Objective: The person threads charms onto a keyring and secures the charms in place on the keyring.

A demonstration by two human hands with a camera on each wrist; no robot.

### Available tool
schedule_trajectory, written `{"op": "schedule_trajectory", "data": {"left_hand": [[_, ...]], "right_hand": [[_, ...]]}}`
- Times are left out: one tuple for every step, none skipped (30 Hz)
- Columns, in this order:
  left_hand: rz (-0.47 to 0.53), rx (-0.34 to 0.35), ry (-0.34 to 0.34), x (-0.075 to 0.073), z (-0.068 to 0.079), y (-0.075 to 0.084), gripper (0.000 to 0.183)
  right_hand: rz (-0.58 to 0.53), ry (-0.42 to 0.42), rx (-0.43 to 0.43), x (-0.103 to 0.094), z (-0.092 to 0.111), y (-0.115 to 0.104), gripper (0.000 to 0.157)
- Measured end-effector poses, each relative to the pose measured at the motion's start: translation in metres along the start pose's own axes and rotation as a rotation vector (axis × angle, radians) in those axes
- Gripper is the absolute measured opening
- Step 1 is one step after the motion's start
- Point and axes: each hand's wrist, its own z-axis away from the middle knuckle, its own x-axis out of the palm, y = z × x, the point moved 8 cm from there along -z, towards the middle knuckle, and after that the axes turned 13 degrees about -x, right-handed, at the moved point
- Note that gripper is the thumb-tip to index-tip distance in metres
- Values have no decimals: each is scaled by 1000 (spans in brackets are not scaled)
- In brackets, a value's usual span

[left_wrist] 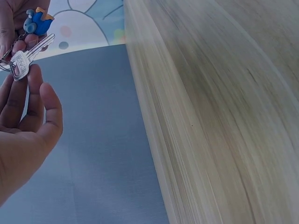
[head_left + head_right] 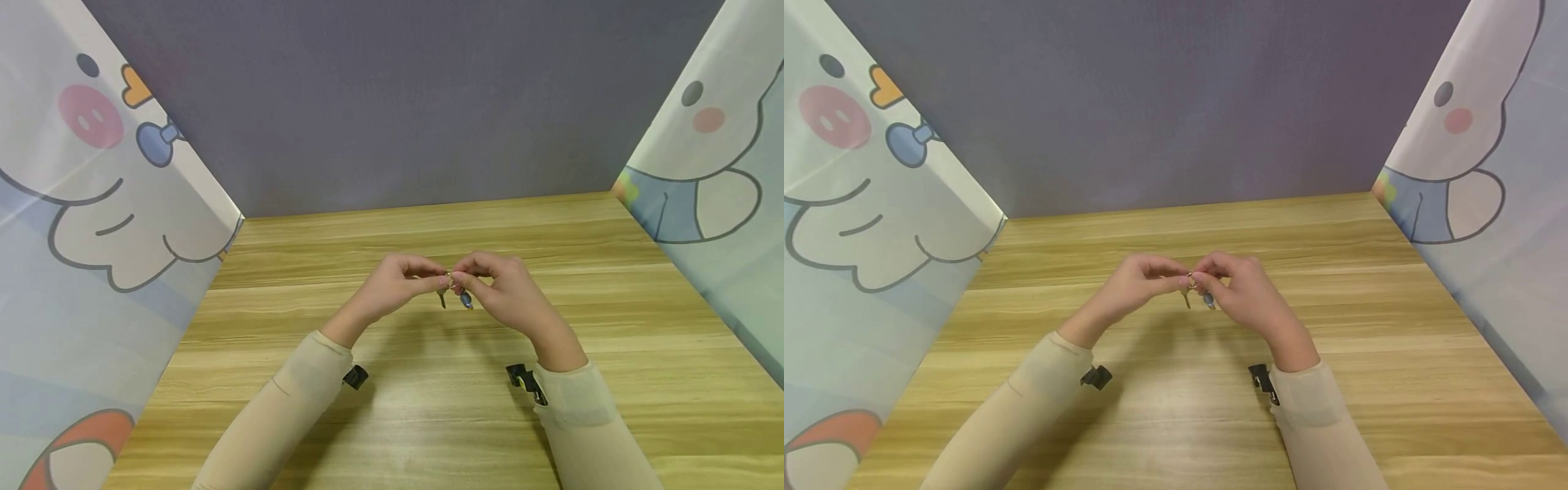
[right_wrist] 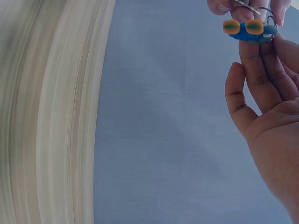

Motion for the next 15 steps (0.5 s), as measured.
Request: {"op": "schedule_trajectory", "data": {"left_hand": [[-4, 5, 2, 0, 1, 0, 26], [-7, 9, 3, 0, 1, 1, 26], [-11, 13, 3, -1, 2, 1, 26], [-13, 17, 3, -1, 2, 1, 26], [-14, 22, 2, -1, 3, 2, 26], [-16, 27, 2, -1, 3, 2, 26], [-18, 33, 1, -1, 3, 3, 26], [-20, 39, -1, -1, 3, 3, 26], [-22, 45, -4, -1, 4, 3, 26], [-24, 51, -6, -1, 4, 4, 26], [-27, 59, -10, -1, 4, 4, 26], [-29, 67, -13, -1, 4, 4, 25], [-31, 72, -18, -1, 5, 4, 25], [-34, 77, -22, 0, 5, 4, 25], [-37, 81, -24, 0, 5, 4, 25]], "right_hand": [[0, 0, 0, 0, 0, 0, 7], [1, 0, -1, 0, 0, 0, 7], [1, 0, -2, 1, 0, 0, 7], [0, 0, -3, 1, 0, 0, 7], [-1, 0, -6, 1, 0, 0, 7], [-2, 1, -8, 1, 0, -1, 7], [-3, 2, -8, 1, 0, 0, 7], [-4, 3, -8, 1, 0, 0, 8], [-4, 3, -7, 1, 0, 0, 8], [-3, 3, -4, 1, 0, 0, 8], [-1, 3, -1, 2, 0, 0, 8], [2, 2, 5, 2, 0, 1, 8], [6, -1, 16, 2, 0, 2, 9], [8, -3, 24, 2, 1, 2, 9], [10, -5, 32, 3, 1, 3, 9]]}}
